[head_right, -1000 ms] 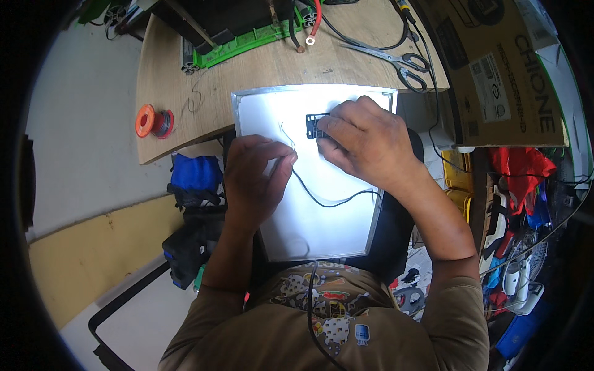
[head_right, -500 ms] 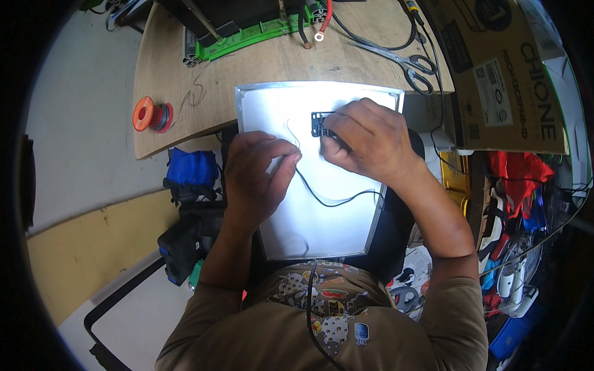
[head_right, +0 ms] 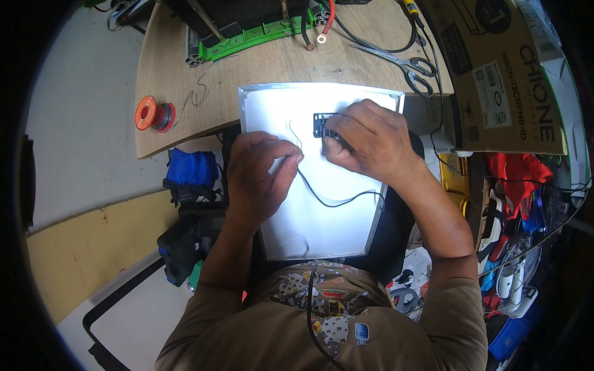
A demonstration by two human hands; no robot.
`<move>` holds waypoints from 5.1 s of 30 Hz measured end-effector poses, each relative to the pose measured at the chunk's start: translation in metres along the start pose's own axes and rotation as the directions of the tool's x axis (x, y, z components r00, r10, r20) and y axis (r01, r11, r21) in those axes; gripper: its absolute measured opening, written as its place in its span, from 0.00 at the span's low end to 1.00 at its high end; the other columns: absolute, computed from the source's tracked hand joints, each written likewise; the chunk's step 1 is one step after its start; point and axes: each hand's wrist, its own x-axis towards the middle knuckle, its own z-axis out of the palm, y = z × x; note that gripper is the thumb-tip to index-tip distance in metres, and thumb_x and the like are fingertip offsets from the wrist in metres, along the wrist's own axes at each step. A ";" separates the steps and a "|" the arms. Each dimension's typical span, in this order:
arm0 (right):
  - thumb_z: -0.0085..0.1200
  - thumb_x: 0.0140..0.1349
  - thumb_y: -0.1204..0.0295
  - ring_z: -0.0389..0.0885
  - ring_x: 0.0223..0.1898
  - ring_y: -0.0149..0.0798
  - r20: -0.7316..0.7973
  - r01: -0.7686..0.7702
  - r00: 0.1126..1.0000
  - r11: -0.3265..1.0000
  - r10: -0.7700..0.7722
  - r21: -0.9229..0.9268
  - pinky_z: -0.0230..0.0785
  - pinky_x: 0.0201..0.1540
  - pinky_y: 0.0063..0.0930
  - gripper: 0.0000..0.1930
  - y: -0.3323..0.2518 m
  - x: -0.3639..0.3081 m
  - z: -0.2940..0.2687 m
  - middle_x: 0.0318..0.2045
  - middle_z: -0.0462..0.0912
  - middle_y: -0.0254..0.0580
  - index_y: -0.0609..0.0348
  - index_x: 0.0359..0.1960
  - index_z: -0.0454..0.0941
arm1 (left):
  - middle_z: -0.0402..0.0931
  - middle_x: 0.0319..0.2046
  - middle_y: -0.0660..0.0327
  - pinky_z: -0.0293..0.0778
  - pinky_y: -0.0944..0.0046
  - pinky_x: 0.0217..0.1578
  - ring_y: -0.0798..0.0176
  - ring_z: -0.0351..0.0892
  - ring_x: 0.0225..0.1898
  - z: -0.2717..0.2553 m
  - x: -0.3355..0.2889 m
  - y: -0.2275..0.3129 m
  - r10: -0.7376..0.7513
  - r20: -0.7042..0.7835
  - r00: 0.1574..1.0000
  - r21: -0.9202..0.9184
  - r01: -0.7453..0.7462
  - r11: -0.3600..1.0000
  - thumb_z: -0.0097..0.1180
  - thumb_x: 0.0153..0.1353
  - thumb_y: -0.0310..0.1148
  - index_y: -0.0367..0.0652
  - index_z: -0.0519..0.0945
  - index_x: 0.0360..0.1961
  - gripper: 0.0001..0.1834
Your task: The person solders wires to a small black electronic module mounted on a white rectangular panel. They repeatedly pick up a soldering iron and solder wire, apply solder to the connection, and set the tools down. The person also briefly moves the panel and reaches for a spool of solder wire.
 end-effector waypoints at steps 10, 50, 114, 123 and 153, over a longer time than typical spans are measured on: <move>0.72 0.49 0.70 0.84 0.33 0.38 0.071 -0.051 0.996 0.999 0.051 0.005 0.78 0.31 0.31 0.13 -0.003 0.003 -0.005 0.34 0.82 0.36 0.55 0.36 0.83 | 0.87 0.35 0.67 0.76 0.58 0.46 0.57 0.81 0.45 0.001 -0.001 -0.001 0.005 -0.014 1.000 -0.001 -0.005 1.000 0.74 0.54 0.25 0.48 0.85 0.36 0.11; 0.62 0.59 0.75 0.84 0.41 0.46 -0.002 -0.190 0.979 0.920 0.203 0.343 0.79 0.43 0.35 0.21 -0.013 0.000 -0.022 0.42 0.84 0.44 0.50 0.56 0.86 | 0.86 0.31 0.71 0.65 0.44 0.64 0.59 0.80 0.46 -0.001 0.000 0.007 -0.037 0.017 0.999 0.070 0.036 0.997 0.74 0.55 0.30 0.49 0.85 0.41 0.13; 0.61 0.50 0.86 0.77 0.32 0.42 0.022 -0.334 0.914 0.719 0.405 0.609 0.70 0.34 0.33 0.16 -0.070 -0.046 -0.011 0.31 0.79 0.37 0.55 0.39 0.75 | 0.83 0.37 0.63 0.75 0.74 0.41 0.76 0.80 0.40 0.022 -0.033 0.050 -0.454 0.479 0.751 -0.626 0.655 0.422 0.60 0.66 0.15 0.34 0.83 0.41 0.06; 0.61 0.50 0.85 0.77 0.32 0.44 0.065 -0.347 0.916 0.704 0.395 0.620 0.71 0.34 0.35 0.15 -0.071 -0.047 -0.009 0.32 0.78 0.39 0.55 0.38 0.74 | 0.84 0.34 0.66 0.75 0.73 0.38 0.78 0.79 0.37 0.014 -0.028 0.057 -0.475 0.447 0.758 -0.553 0.651 0.520 0.64 0.63 0.19 0.36 0.86 0.39 0.04; 0.63 0.66 0.77 0.78 0.30 0.29 -0.132 -0.735 0.629 0.641 0.766 0.220 0.71 0.35 0.24 0.08 -0.044 -0.096 -0.074 0.29 0.82 0.38 0.62 0.46 0.86 | 0.68 0.29 0.65 0.61 0.73 0.23 0.75 0.60 0.24 0.014 -0.006 0.048 -0.487 0.638 0.597 -0.734 0.663 -0.147 0.47 0.69 0.24 0.41 0.76 0.51 0.11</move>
